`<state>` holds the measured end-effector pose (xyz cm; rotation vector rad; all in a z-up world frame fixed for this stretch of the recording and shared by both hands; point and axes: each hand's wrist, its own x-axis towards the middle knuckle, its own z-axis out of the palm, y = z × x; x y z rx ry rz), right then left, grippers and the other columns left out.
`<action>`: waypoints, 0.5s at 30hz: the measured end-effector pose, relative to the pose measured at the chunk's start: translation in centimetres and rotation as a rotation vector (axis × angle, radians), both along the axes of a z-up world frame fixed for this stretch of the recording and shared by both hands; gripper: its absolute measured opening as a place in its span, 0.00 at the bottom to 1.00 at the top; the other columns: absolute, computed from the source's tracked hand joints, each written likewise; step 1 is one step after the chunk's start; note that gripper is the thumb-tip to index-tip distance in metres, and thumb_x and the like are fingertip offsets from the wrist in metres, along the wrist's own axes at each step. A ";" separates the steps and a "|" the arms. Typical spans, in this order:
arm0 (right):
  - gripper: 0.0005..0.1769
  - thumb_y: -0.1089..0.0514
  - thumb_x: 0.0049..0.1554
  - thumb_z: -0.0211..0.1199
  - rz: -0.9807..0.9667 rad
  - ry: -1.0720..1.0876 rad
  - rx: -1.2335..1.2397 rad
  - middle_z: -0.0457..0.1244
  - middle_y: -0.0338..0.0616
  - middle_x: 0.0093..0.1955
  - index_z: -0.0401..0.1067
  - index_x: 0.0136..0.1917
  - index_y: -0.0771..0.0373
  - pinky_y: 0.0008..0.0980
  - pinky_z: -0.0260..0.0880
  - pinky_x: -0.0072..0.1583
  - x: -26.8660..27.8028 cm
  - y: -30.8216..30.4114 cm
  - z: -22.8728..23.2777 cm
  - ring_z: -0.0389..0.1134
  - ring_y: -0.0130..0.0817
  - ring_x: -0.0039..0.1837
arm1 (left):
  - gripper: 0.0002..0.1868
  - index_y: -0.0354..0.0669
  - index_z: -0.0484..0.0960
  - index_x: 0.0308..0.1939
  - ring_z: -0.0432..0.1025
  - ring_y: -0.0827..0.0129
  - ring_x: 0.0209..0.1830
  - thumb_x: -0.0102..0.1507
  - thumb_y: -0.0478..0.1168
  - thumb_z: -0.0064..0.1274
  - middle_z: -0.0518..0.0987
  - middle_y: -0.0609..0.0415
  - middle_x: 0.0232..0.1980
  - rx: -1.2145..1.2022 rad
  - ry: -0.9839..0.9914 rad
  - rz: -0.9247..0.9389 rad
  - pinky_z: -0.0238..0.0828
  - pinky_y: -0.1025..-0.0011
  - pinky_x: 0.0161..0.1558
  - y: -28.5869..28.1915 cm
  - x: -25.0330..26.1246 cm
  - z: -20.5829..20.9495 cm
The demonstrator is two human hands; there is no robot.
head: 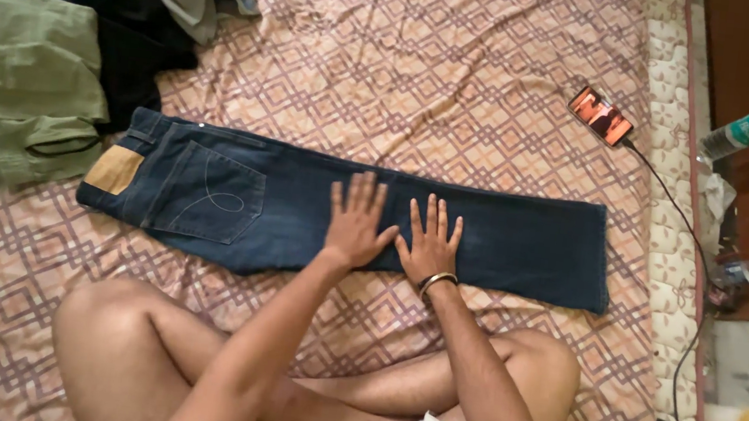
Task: Folding a pair of blue jeans on a bed.
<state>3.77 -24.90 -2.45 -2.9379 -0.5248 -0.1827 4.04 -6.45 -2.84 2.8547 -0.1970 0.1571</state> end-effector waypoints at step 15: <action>0.44 0.33 0.60 0.55 -0.006 0.028 0.078 0.38 0.52 0.86 0.50 0.83 0.49 0.67 0.29 0.77 0.1 -0.1 0.0 0.37 0.51 0.85 | 0.49 0.52 0.56 0.81 0.42 0.49 0.84 0.64 0.75 0.39 0.51 0.40 0.83 0.129 -0.057 -0.058 0.31 0.50 0.79 18.5 2.3 0.6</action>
